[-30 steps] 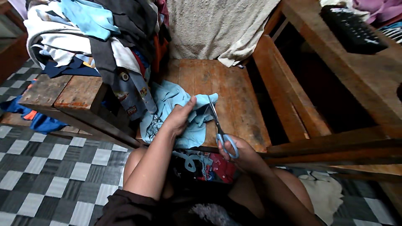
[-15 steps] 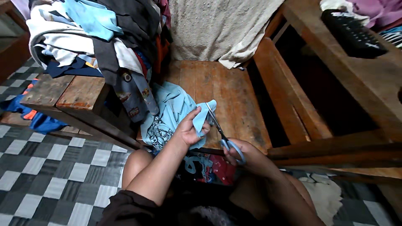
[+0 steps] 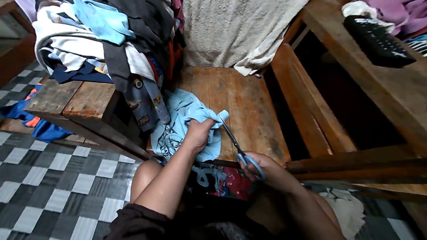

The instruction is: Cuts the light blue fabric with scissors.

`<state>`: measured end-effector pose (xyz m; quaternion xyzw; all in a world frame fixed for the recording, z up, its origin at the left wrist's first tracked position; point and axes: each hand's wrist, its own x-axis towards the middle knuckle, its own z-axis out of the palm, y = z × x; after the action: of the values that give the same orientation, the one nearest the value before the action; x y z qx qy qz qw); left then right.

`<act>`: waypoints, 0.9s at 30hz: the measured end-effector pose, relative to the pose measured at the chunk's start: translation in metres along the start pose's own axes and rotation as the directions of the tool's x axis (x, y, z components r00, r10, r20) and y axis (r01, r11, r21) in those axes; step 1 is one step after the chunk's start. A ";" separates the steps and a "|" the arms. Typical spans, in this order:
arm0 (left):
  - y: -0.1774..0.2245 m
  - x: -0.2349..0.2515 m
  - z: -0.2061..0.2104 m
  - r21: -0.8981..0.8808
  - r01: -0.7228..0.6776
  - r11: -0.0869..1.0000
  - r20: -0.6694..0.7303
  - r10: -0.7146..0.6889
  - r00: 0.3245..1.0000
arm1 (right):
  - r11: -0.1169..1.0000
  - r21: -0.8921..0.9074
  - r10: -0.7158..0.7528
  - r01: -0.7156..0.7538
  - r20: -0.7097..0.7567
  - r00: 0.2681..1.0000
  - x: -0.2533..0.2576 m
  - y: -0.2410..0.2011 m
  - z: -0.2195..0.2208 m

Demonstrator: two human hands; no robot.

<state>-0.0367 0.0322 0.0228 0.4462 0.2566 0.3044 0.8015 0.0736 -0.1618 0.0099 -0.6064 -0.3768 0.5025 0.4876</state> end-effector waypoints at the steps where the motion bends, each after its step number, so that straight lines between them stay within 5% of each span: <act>1: -0.001 0.000 0.001 -0.017 -0.015 1.000 -0.005 0.015 1.000 | 1.000 0.000 0.006 -0.006 0.000 1.000 0.000 -0.001 0.001; 4: 0.000 -0.002 0.001 -0.131 -0.033 0.991 0.010 0.035 0.999 | 1.000 -0.009 0.009 -0.009 0.006 1.000 0.002 0.000 0.002; 10: 0.002 -0.003 -0.004 -0.434 0.142 0.890 0.105 -0.106 0.989 | 0.999 -0.035 0.016 -0.015 0.010 1.000 0.003 0.001 0.002; 15: 0.004 -0.005 0.006 -0.342 0.138 0.930 0.013 -0.142 0.990 | 1.000 -0.018 0.001 -0.001 0.009 1.000 0.004 0.002 0.003; 27: 0.003 -0.020 0.016 -0.190 0.108 0.976 0.069 -0.097 0.993 | 0.975 0.168 -0.134 0.143 -0.065 0.989 0.012 0.014 0.018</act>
<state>-0.0401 0.0102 0.0359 0.3611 0.2247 0.2729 0.8629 0.0578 -0.1502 -0.0066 -0.5475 -0.3600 0.4817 0.5819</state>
